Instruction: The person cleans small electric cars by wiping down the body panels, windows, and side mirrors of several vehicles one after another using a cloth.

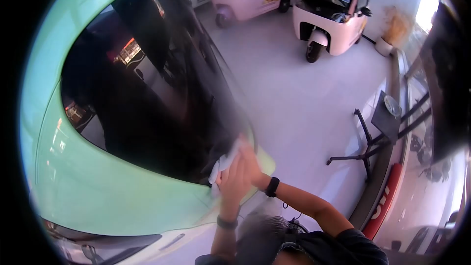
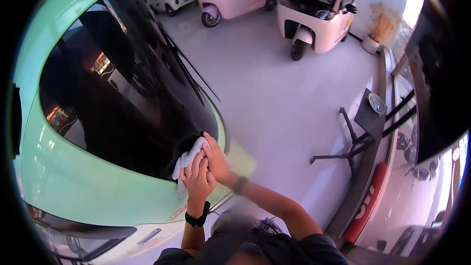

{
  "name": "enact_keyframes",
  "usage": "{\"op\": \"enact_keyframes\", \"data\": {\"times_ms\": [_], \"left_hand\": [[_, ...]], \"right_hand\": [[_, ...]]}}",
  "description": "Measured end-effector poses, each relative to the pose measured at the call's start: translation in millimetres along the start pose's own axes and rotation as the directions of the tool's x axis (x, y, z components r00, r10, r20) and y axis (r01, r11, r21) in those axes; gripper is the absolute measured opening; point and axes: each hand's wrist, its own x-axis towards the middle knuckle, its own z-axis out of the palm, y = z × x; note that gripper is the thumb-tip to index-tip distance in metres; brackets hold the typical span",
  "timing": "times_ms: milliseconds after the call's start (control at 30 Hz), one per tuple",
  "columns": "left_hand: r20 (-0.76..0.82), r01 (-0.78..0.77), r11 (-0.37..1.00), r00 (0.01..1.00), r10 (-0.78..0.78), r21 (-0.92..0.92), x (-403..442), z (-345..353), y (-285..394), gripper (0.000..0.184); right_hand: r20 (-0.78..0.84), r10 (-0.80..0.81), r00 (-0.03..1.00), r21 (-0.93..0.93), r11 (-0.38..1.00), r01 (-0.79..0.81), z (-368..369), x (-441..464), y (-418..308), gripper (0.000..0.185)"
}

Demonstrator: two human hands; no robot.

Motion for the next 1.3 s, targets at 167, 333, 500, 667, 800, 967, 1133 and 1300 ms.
{"op": "enact_keyframes", "data": {"times_ms": [167, 333, 500, 667, 800, 967, 1133, 1300], "left_hand": [[0.135, 0.091, 0.996, 0.987, -0.09, -0.002, 15.3, 25.9, 22.3, 0.037], [0.343, 0.304, 0.951, 0.901, -0.267, -0.059, 30.2, 56.8, 46.9, 0.04], [0.381, 0.409, 0.912, 0.842, -0.382, 0.011, 48.8, 89.5, 67.0, 0.037], [0.185, 0.336, 0.933, 0.916, -0.355, 0.129, 73.4, 113.2, 71.7, 0.032], [0.003, 0.237, 0.943, 0.97, -0.244, 0.233, 137.1, 98.5, 62.1, 0.029], [-0.029, 0.191, 0.894, 0.98, -0.196, 0.406, 211.8, 23.0, 56.9, 0.023], [-0.043, 0.034, 0.797, 0.999, -0.009, 0.603, 266.3, -53.6, 33.5, 0.024], [-0.147, 0.025, 0.723, 0.983, 0.106, 0.691, 316.6, -121.5, 17.2, 0.034]], "right_hand": [[0.137, 0.364, 0.921, 0.283, 0.877, -0.389, -20.1, -6.9, 49.6, 0.054], [0.195, 0.114, 0.974, -0.017, 0.993, -0.113, -48.6, -2.9, 80.7, 0.058], [0.376, 0.012, 0.927, -0.104, 0.994, 0.029, -90.7, 15.6, 103.6, 0.067], [0.646, -0.13, 0.752, 0.037, 0.99, 0.139, -112.6, 21.9, 132.7, 0.069], [0.643, -0.323, 0.694, 0.179, 0.945, 0.274, -103.8, 86.1, 125.0, 0.072], [0.532, -0.549, 0.644, 0.393, 0.834, 0.387, -73.8, 165.2, 83.6, 0.076], [0.301, -0.747, 0.593, 0.447, 0.66, 0.604, -74.3, 252.2, 1.6, 0.077], [0.18, -0.857, 0.482, 0.465, 0.506, 0.727, -83.5, 330.8, -73.1, 0.077]]}}
